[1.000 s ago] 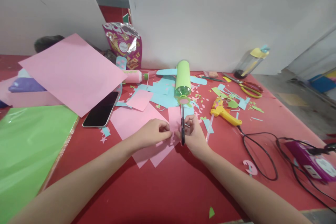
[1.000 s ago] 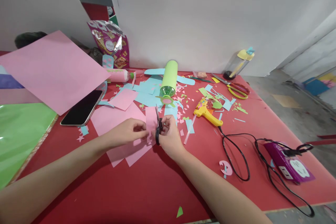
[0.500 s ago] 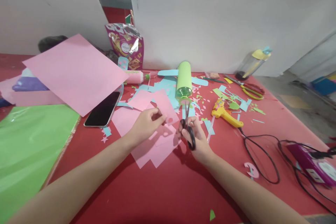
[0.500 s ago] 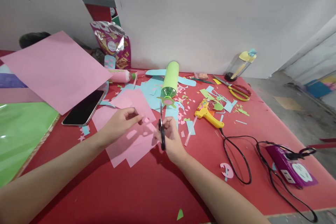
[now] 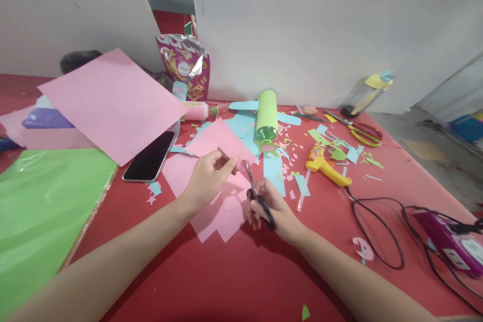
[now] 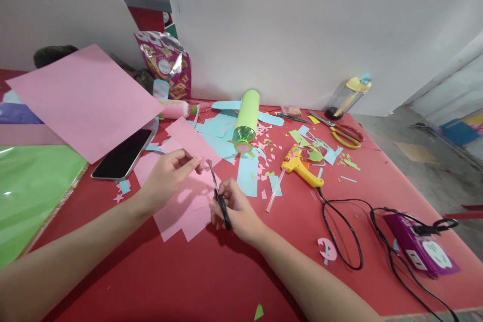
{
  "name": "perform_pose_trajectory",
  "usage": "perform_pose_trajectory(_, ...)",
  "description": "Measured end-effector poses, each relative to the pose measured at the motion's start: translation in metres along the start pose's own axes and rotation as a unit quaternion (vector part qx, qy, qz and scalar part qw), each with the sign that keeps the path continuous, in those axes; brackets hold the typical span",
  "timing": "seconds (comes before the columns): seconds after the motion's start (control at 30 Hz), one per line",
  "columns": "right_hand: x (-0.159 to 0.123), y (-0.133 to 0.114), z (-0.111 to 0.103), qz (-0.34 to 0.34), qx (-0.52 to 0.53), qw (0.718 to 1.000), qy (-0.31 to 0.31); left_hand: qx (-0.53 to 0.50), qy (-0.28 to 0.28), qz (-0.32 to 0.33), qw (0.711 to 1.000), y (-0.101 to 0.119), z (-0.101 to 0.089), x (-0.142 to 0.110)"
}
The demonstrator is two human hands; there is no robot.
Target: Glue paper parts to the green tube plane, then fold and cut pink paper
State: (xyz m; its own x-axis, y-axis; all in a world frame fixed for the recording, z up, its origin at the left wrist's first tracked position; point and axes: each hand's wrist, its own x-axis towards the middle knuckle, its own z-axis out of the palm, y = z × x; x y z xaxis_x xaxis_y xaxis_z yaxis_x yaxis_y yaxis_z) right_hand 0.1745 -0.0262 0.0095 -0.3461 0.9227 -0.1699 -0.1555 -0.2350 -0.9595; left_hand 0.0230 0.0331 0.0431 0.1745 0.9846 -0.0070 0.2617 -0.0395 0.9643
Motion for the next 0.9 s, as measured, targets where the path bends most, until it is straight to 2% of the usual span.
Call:
perform_pose_trajectory(0.3, 0.002, 0.002, 0.0, 0.011, -0.011, 1.0, 0.019, 0.013, -0.033, -0.017, 0.999, 0.002, 0.009, -0.007)
perform_pose_trajectory(0.5, 0.002, 0.002, -0.001, -0.015, 0.001, 1.0, 0.006, 0.01, -0.053, -0.033, 0.998, 0.0, 0.012, -0.01)
perform_pose_trajectory(0.9, 0.001, 0.004, -0.001, -0.016, 0.002, 1.0, 0.004, -0.001, -0.043, -0.045, 0.998, 0.0, 0.016, -0.012)
